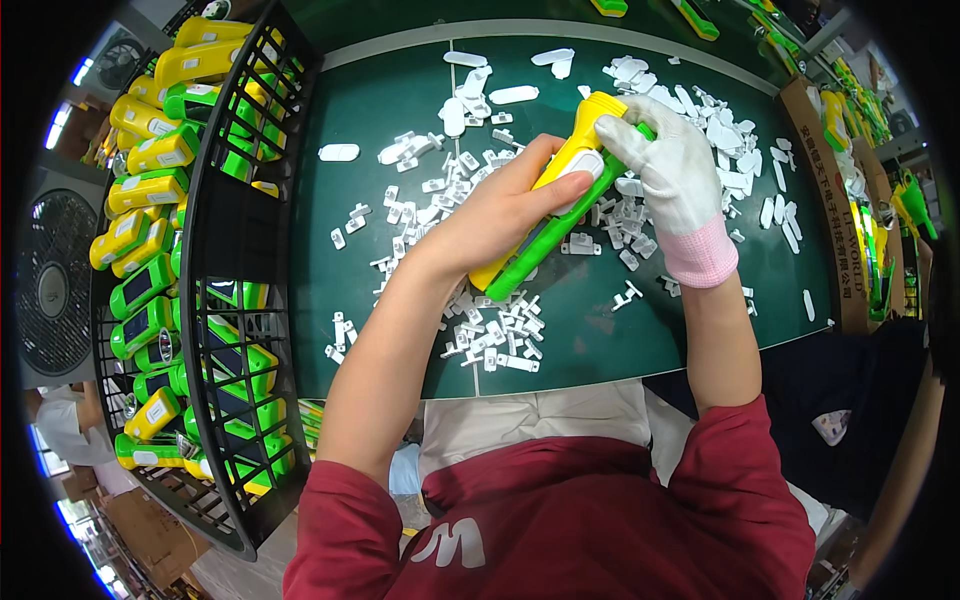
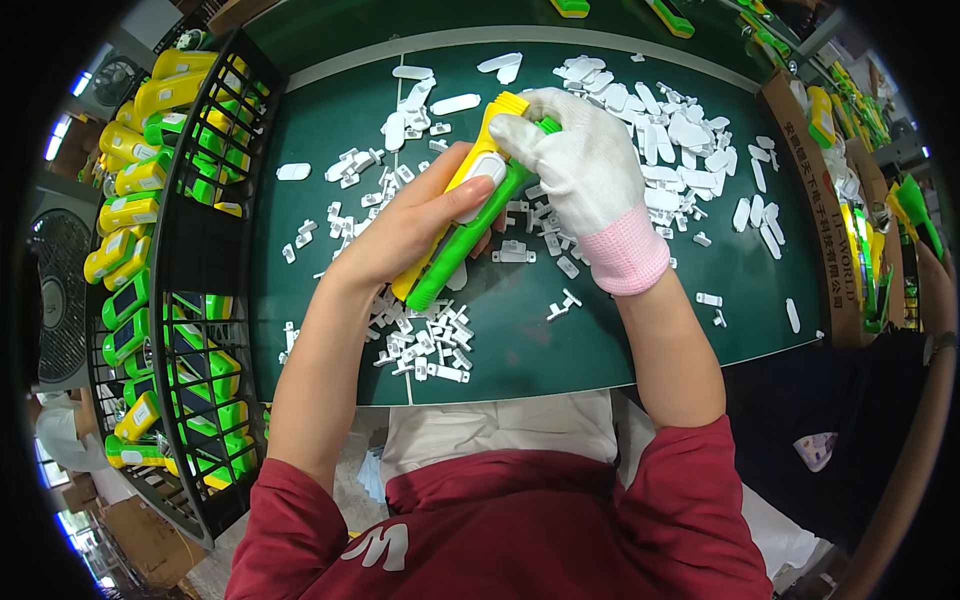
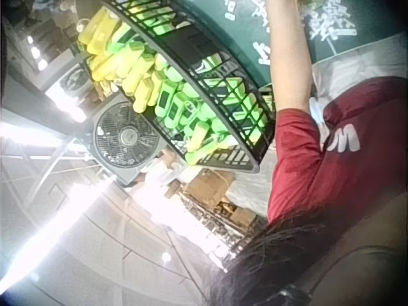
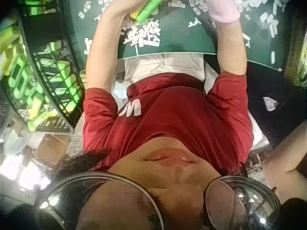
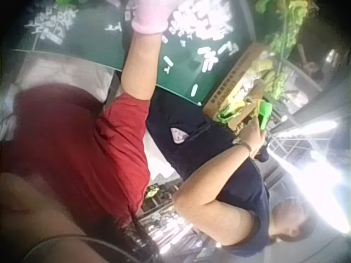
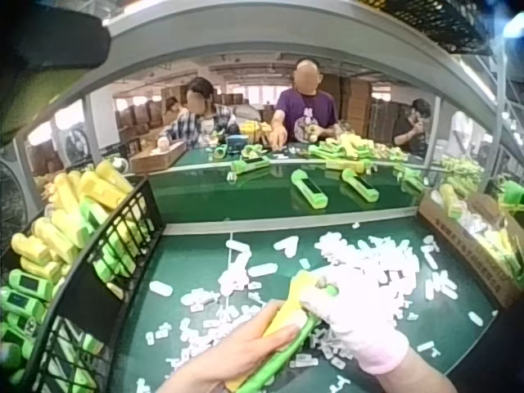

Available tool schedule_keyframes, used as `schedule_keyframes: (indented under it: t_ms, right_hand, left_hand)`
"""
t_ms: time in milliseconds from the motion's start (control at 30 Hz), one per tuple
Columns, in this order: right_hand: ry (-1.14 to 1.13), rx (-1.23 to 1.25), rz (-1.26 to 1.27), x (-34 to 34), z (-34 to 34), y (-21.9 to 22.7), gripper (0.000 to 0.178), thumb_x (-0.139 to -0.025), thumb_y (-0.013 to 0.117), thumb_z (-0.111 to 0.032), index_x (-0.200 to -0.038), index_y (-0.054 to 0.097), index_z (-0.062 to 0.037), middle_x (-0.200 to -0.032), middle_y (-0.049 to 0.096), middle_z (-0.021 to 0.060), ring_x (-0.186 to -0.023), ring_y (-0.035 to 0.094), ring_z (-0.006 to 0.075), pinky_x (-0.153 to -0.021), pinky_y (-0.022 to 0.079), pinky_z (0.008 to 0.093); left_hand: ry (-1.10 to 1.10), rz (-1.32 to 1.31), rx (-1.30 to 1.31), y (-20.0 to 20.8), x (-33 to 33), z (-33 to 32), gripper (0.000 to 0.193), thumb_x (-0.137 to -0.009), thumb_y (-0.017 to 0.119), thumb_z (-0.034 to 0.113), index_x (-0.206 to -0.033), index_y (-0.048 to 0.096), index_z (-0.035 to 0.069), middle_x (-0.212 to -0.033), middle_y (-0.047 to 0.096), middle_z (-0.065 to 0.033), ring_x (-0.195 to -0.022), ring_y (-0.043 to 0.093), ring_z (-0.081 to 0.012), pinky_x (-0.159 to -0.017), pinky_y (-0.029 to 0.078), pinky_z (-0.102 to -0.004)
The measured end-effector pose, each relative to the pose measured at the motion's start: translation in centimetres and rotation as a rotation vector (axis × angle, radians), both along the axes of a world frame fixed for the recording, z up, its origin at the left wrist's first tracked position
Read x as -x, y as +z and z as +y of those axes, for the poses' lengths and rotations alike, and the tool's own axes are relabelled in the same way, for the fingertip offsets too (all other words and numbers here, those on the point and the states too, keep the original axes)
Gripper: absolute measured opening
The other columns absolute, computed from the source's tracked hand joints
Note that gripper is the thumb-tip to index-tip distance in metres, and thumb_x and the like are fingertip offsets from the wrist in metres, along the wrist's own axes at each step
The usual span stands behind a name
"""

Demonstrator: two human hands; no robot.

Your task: The person assembles flashlights by hand, joining casing pieces together and installing switch components and covers onto the bodies.

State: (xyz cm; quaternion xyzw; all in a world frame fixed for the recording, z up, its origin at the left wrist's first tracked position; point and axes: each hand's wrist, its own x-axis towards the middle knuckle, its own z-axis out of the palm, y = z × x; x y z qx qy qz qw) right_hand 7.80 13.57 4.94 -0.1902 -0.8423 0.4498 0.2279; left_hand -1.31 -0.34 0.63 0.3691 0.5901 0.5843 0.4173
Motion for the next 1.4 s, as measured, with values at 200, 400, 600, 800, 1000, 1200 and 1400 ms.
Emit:
schedule_keyframes:
  t_ms: [200,400,600,800,1000,1200,1400]
  right_hand:
    - [0.054,-0.024,-0.003,0.5,-0.1,-0.6,0.037,-0.081,0.06,-0.035,-0.101,0.06,-0.0033,-0.087,0.064,0.0121,-0.08,0.061,0.0238,-0.073,0.046,0.0316]
    - [-0.02,0.217,0.327,1.1,0.2,-2.6,0.06,-0.078,0.062,-0.046,-0.115,0.05,0.0004,-0.1,0.06,0.016,-0.092,0.059,0.0243,-0.082,0.045,0.0324]
    - [0.238,0.512,0.24,0.0,-0.6,-0.7,0.063,-0.075,0.065,-0.049,-0.114,0.052,-0.0003,-0.096,0.06,0.0053,-0.092,0.056,0.0152,-0.084,0.042,0.0289]
    - [0.609,0.842,0.354,-0.6,2.9,-0.7,0.063,-0.083,0.059,-0.045,-0.122,0.045,0.0024,-0.113,0.054,0.0094,-0.103,0.053,0.0174,-0.09,0.041,0.0306]
    - [0.362,0.82,0.398,0.2,2.1,-1.4,0.039,-0.088,0.056,-0.031,-0.109,0.055,0.0016,-0.1,0.059,0.0074,-0.093,0.057,0.0148,-0.083,0.045,0.0271]
    - [0.282,0.962,0.545,0.6,1.5,-1.4,0.031,-0.088,0.059,-0.027,-0.102,0.057,0.0004,-0.096,0.058,0.0064,-0.088,0.056,0.0144,-0.078,0.045,0.0271]
    - [0.359,1.282,0.378,0.8,1.9,-2.1,0.037,-0.09,0.055,-0.03,-0.112,0.053,-0.0006,-0.107,0.058,0.0093,-0.099,0.056,0.0173,-0.088,0.045,0.0318]
  left_hand:
    - [0.043,0.033,0.011,-0.3,-0.1,0.1,0.043,-0.09,0.049,0.04,-0.115,0.042,0.006,-0.085,0.056,-0.0066,-0.068,0.053,-0.0113,-0.063,0.044,-0.0242]
    - [0.272,-0.071,0.031,0.5,-0.4,0.3,0.054,-0.088,0.051,0.041,-0.121,0.039,0.0,-0.102,0.056,-0.0171,-0.092,0.057,-0.0216,-0.083,0.043,-0.0331]
    - [0.395,0.993,-0.228,0.6,-0.9,0.1,0.068,-0.082,0.06,0.032,-0.136,0.029,0.007,-0.091,0.053,-0.0145,-0.079,0.057,-0.0311,-0.066,0.048,-0.0373]
    - [0.342,1.071,-0.232,1.4,-0.8,-0.2,0.072,-0.07,0.071,0.021,-0.133,0.039,0.011,-0.089,0.053,-0.0116,-0.074,0.056,-0.0277,-0.066,0.047,-0.0338]
    - [0.294,0.972,-0.136,0.9,-1.1,-0.1,0.066,-0.071,0.069,0.023,-0.13,0.043,0.009,-0.088,0.055,-0.0119,-0.076,0.057,-0.0271,-0.067,0.047,-0.0338]
    - [0.393,0.966,-0.236,-0.3,-0.6,0.4,0.066,-0.073,0.068,0.029,-0.131,0.041,0.011,-0.089,0.055,-0.0108,-0.073,0.059,-0.028,-0.062,0.049,-0.0348]
    - [0.543,0.968,-0.186,-0.6,-0.1,0.3,0.065,-0.074,0.067,0.03,-0.13,0.041,0.01,-0.094,0.057,-0.0136,-0.079,0.059,-0.0307,-0.065,0.049,-0.0361]
